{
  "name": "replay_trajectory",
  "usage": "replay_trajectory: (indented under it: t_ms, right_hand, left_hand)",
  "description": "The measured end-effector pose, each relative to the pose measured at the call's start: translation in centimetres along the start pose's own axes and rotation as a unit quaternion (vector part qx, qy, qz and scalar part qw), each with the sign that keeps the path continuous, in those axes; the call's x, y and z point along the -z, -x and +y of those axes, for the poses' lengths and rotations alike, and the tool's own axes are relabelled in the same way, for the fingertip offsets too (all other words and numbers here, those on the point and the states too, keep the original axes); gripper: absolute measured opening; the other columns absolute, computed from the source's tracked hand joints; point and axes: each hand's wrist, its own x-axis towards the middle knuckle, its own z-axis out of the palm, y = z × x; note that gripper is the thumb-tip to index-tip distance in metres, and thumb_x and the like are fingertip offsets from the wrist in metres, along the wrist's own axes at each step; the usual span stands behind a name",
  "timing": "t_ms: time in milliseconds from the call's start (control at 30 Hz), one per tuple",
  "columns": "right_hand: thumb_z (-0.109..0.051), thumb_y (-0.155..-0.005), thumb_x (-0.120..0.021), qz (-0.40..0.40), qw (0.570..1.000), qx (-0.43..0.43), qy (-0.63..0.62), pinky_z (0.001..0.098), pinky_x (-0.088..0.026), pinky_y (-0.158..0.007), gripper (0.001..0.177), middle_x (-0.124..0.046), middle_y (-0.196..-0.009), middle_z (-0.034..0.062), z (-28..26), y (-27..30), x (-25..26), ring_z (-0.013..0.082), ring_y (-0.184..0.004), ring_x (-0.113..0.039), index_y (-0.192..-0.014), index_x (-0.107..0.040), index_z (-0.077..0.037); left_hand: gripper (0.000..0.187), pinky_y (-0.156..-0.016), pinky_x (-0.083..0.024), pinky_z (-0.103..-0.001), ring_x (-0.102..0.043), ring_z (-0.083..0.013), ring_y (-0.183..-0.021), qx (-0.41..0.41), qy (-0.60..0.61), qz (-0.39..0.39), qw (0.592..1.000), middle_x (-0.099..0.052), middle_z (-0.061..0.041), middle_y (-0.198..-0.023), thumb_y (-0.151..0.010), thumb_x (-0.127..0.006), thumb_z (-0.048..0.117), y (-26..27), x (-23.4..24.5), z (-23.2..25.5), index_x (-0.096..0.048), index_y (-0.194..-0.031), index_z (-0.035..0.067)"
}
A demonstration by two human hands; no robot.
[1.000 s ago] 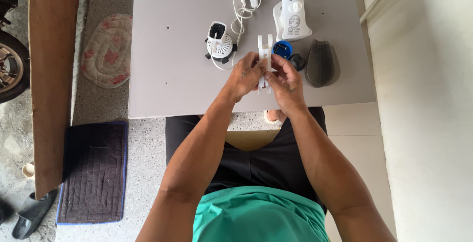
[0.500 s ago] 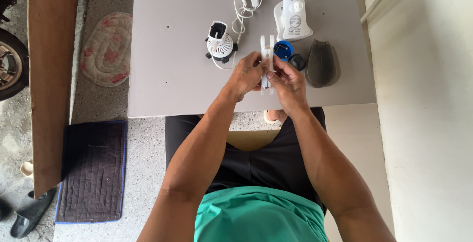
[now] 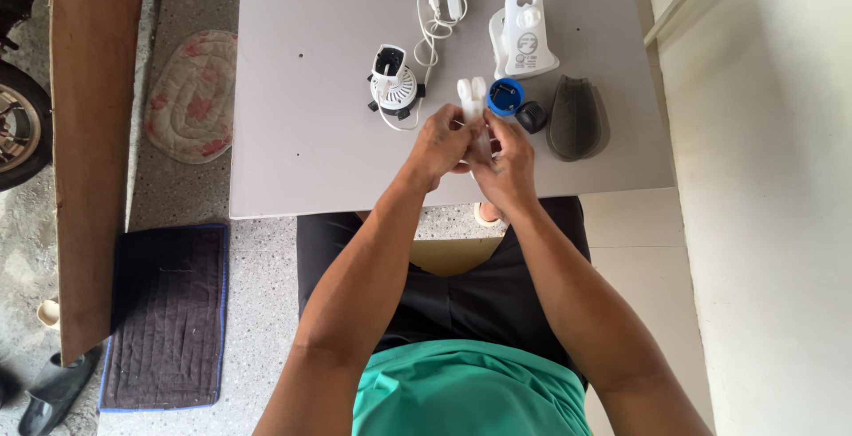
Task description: The person assembles a small electric fan on a table. They attach the fan head to the base, connect the power cord, and secure the stand using a screwdriver. The person then places the assembled fan on the table.
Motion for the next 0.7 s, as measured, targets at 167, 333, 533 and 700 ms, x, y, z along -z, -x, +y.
replay_trajectory:
  t_ms: [167, 333, 533, 700]
  right_hand:
    - [-0.011, -0.097, -0.07, -0.056, 0.969, -0.206, -0.12, 0.0285, -0.055, -0.065, 0.036, -0.073, -0.092, 0.0081, 0.0, 0.1, -0.4, 0.0129, -0.075, -0.068, -0.128, -0.065, 0.005]
    - [-0.009, -0.097, -0.067, -0.073, 0.948, -0.218, -0.218, 0.0242, -0.056, -0.075, 0.034, -0.073, -0.096, 0.0069, 0.4, 0.1, -0.5, 0.0087, -0.085, -0.068, -0.128, -0.062, 0.005]
    - [-0.014, -0.099, -0.065, -0.087, 0.933, -0.262, -0.23, 0.0259, -0.053, -0.074, 0.029, -0.071, -0.093, 0.0044, 0.9, 0.0, -1.0, 0.0095, -0.082, -0.066, -0.121, -0.065, 0.004]
    - [-0.021, -0.104, -0.059, -0.108, 0.942, -0.202, -0.245, 0.0256, -0.054, -0.074, 0.027, -0.071, -0.089, 0.0041, 2.0, 1.0, -1.5, 0.0096, -0.079, -0.066, -0.114, -0.065, 0.004]
  left_hand:
    - [0.038, -0.072, -0.051, -0.027, -0.056, -0.0118, -0.079, -0.087, 0.075, 0.015, 0.993, -0.065, -0.003, -0.087, -0.103, -0.063, 0.038, -1.3, 0.2, -2.3, -0.072, -0.11, 0.002]
    - [0.038, -0.064, -0.048, -0.026, -0.052, -0.0105, -0.073, -0.078, 0.129, 0.024, 0.988, -0.059, -0.001, -0.081, -0.099, -0.067, 0.036, -2.6, 0.4, -3.8, -0.071, -0.104, -0.001]
    - [0.039, -0.061, -0.047, -0.026, -0.053, -0.0093, -0.07, -0.104, 0.179, 0.071, 0.976, -0.061, 0.0, -0.08, -0.098, -0.067, 0.036, -2.7, -0.3, -3.7, -0.07, -0.105, -0.002]
    - [0.042, -0.045, -0.044, -0.033, -0.054, -0.0172, -0.059, -0.03, 0.199, 0.097, 0.975, -0.059, -0.005, -0.073, -0.098, -0.062, 0.037, -1.3, -0.6, -3.2, -0.063, -0.103, -0.004]
